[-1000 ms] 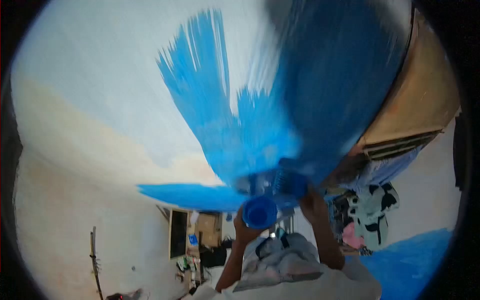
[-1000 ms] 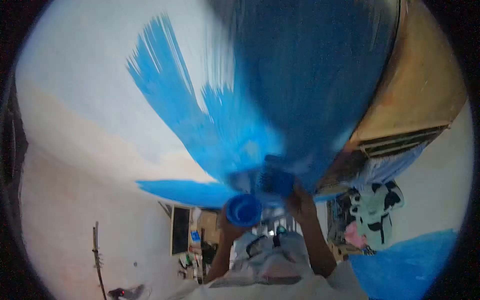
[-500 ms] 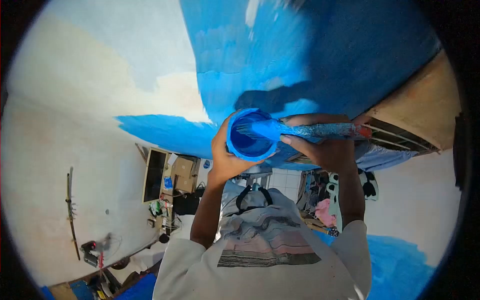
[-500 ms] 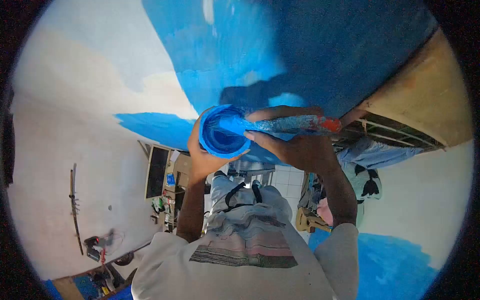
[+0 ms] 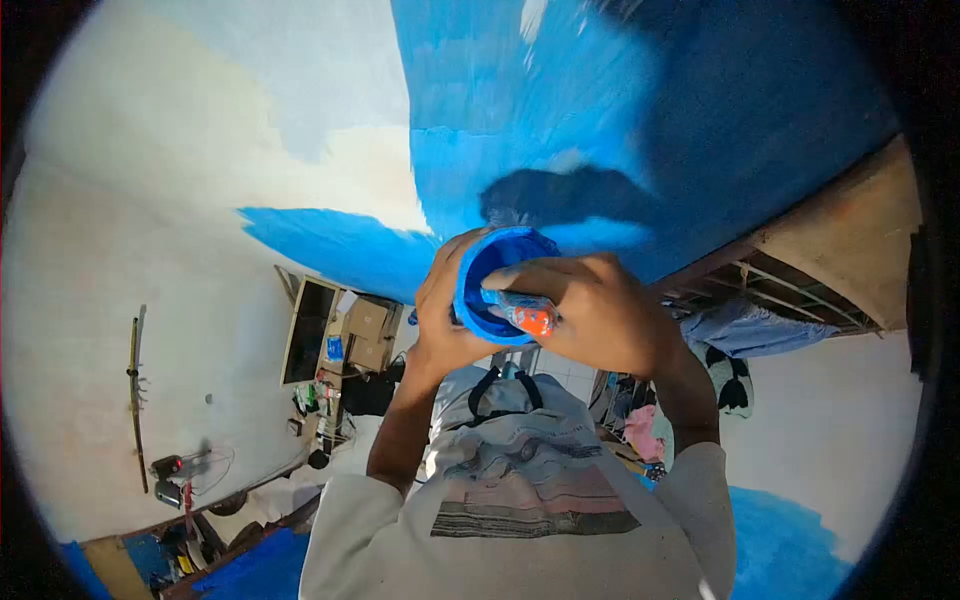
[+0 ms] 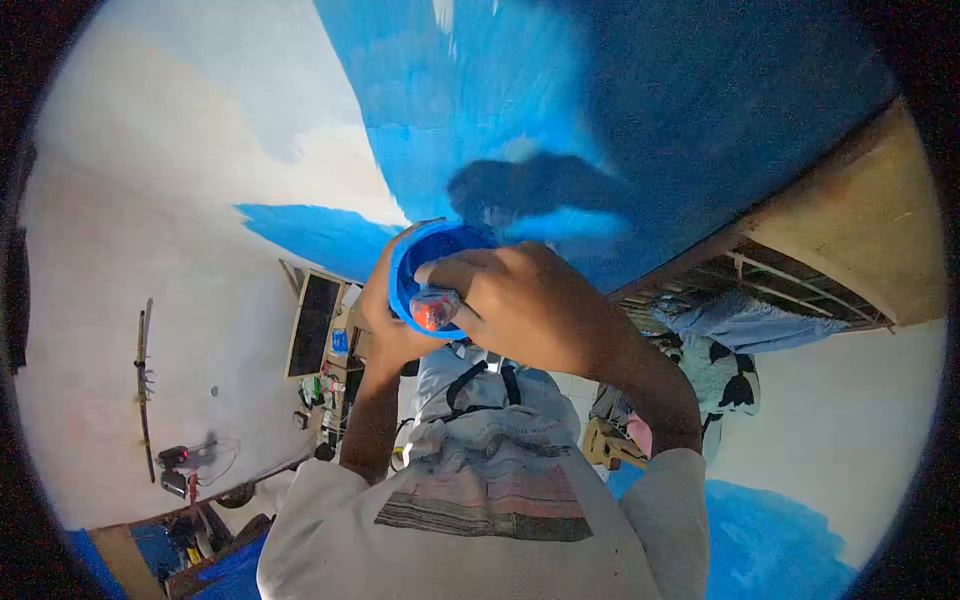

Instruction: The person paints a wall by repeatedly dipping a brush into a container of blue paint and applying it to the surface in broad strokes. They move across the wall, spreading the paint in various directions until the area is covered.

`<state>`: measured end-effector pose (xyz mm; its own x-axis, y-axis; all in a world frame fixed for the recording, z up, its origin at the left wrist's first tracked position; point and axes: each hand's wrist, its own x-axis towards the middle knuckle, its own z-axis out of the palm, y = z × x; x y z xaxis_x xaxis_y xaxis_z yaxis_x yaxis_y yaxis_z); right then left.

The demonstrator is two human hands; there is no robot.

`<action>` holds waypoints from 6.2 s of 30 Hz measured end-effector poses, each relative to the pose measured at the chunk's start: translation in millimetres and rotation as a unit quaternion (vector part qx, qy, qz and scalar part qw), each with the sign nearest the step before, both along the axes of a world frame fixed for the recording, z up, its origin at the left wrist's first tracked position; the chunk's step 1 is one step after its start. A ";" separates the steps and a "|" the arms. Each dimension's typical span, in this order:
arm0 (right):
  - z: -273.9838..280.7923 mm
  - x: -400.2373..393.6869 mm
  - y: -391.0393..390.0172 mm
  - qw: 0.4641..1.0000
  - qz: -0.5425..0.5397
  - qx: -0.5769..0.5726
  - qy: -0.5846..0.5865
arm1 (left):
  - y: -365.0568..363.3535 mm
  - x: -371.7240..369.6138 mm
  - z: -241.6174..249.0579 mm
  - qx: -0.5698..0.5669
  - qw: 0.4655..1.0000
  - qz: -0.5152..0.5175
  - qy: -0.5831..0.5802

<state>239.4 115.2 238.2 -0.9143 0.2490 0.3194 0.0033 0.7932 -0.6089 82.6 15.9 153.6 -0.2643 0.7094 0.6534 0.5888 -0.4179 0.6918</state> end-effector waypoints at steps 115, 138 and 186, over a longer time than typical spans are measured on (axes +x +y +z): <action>-122.6 58.3 7.9 0.713 -0.331 -0.504 0.357 | 28.5 14.9 -58.3 -0.101 0.985 -0.067 -0.123; -73.5 69.4 53.1 0.706 -0.189 -0.527 0.434 | 67.3 17.5 14.5 -0.040 0.980 -0.128 -0.144; 100.1 61.7 64.9 0.843 -0.301 -0.246 0.372 | 71.6 27.1 58.1 0.010 0.988 -0.113 -0.107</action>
<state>301.1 180.2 338.3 -0.1680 0.8655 0.4718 -0.2126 0.4355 -0.8747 109.7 87.5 211.7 -0.2339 0.7529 0.6152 0.3209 -0.5375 0.7798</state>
